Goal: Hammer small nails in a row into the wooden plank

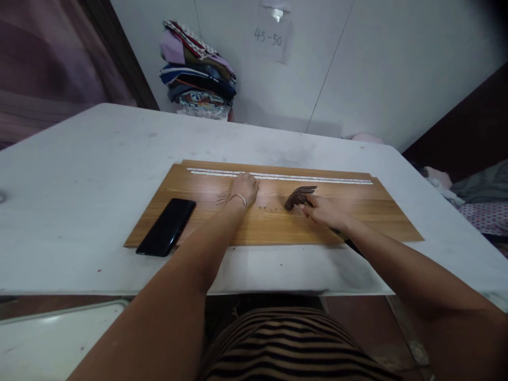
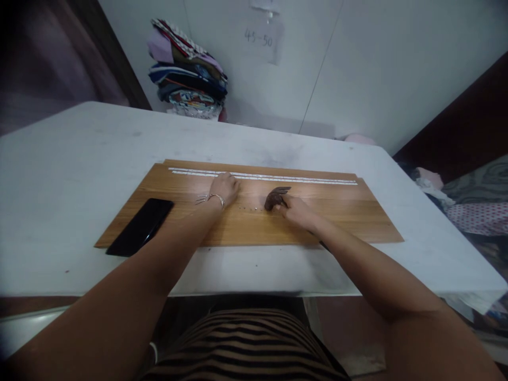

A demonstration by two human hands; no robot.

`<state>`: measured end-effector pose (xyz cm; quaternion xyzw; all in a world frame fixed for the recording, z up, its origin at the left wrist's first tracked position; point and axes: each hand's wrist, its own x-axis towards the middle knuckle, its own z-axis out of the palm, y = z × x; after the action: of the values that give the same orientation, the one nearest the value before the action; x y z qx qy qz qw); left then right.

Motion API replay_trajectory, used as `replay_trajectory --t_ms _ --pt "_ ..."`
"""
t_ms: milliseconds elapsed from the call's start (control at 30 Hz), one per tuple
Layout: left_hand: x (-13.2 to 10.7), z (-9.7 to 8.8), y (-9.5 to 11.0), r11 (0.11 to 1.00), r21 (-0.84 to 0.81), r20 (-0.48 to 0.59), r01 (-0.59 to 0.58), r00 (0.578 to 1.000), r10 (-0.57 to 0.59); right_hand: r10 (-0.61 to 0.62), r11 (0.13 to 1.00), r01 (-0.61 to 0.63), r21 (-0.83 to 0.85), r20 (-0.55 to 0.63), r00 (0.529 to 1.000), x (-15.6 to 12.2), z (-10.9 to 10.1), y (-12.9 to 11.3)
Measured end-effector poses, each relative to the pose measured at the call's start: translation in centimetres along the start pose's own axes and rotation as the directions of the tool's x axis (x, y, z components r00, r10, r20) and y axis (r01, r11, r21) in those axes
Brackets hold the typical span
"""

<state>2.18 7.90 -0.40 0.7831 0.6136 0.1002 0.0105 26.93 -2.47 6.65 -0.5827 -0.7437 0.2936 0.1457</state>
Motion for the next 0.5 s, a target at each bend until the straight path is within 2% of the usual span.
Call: replay_trajectory --t_ms 500 --pt "0.0 -0.25 -0.02 1.0 -0.011 0.016 0.001 1.0 -0.001 0.052 0.998 -0.052 -0.023 0.003 0.999 -0.09 -0.11 -0.18"
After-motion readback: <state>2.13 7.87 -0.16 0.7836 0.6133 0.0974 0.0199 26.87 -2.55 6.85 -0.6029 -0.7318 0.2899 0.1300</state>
